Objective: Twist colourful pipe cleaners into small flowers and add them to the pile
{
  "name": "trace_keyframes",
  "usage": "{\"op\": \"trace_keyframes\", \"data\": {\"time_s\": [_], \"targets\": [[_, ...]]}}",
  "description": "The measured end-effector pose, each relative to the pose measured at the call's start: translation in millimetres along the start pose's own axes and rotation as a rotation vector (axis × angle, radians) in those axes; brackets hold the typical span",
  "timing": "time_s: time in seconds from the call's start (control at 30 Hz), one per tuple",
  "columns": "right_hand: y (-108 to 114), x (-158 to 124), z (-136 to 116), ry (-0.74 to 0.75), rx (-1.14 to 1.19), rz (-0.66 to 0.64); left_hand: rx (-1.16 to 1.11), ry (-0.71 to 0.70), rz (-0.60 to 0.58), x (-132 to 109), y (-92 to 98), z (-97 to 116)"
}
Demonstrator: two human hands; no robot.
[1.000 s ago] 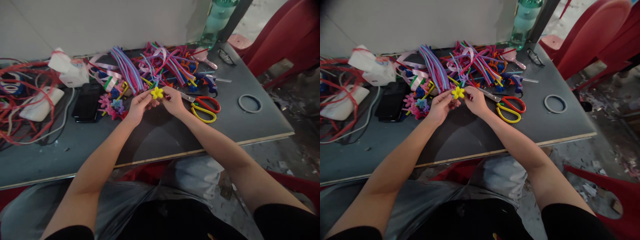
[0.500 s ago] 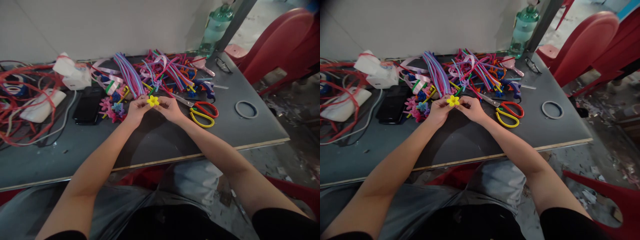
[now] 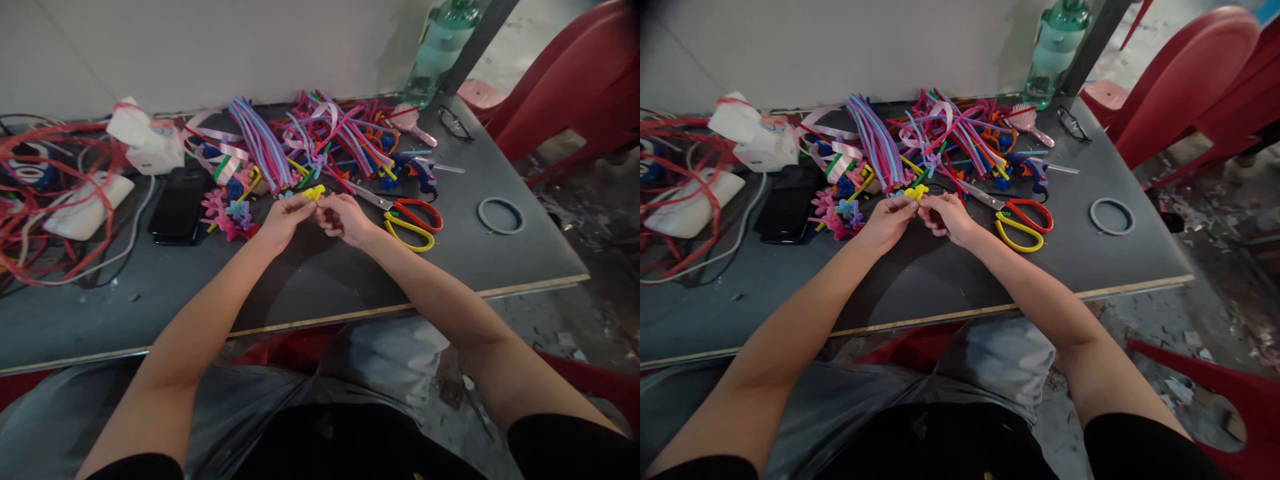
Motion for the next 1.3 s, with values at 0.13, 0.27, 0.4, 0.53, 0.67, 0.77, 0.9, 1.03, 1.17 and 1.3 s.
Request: {"op": "trace_keyframes", "data": {"time_s": [0.13,0.27,0.4,0.53,0.67,0.77,0.9,1.03,1.17,1.3], "targets": [[-5,-4,2,-0.167,0.116,-0.015,-0.002,0.016,-0.013,0,2.6,-5],[-10,-7,1,-0.317,0.171,-0.043,-0.017,-0.023,0.046,0,3.6,-8],[-13,-11,1,-0.422,0.178,-0.045,-0.065,-0.025,0.062,1,2.7,-8],[-13,-12,2,-0.425,0.179,-0.028,0.018,0.002,0.070,2,2.2,-11],[-11,-10,4,-0.382,0.166,-0.028,0.081,-0.063,0.138,5,7.4,-11],[-6,-8,2,-0.339,0.135,0.037,0.105,-0.175,0.221,10,22.8,-7],[7,1,-6,-0.108,0.034,0.132,0.140,-0.279,0.345,17,51.6,-2],[17,10,-11,0.246,-0.283,0.072,0.153,-0.265,0.366,21,59.3,-2],[14,-1,-22,0.802,-0.729,0.078,0.127,-0.192,0.317,17,45.4,0],[3,-16,-23,1.186,-0.969,0.068,0.013,-0.090,0.210,9,22.8,-2]]}}
Point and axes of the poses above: each hand's wrist, its own x-axis towards the middle knuckle, its own y-axis out of the back of the hand, z = x × y, the point moved 5 cm from there along x, towards the middle knuckle, and after that the axes turned 14 degrees about x, right-handed, at the moved point
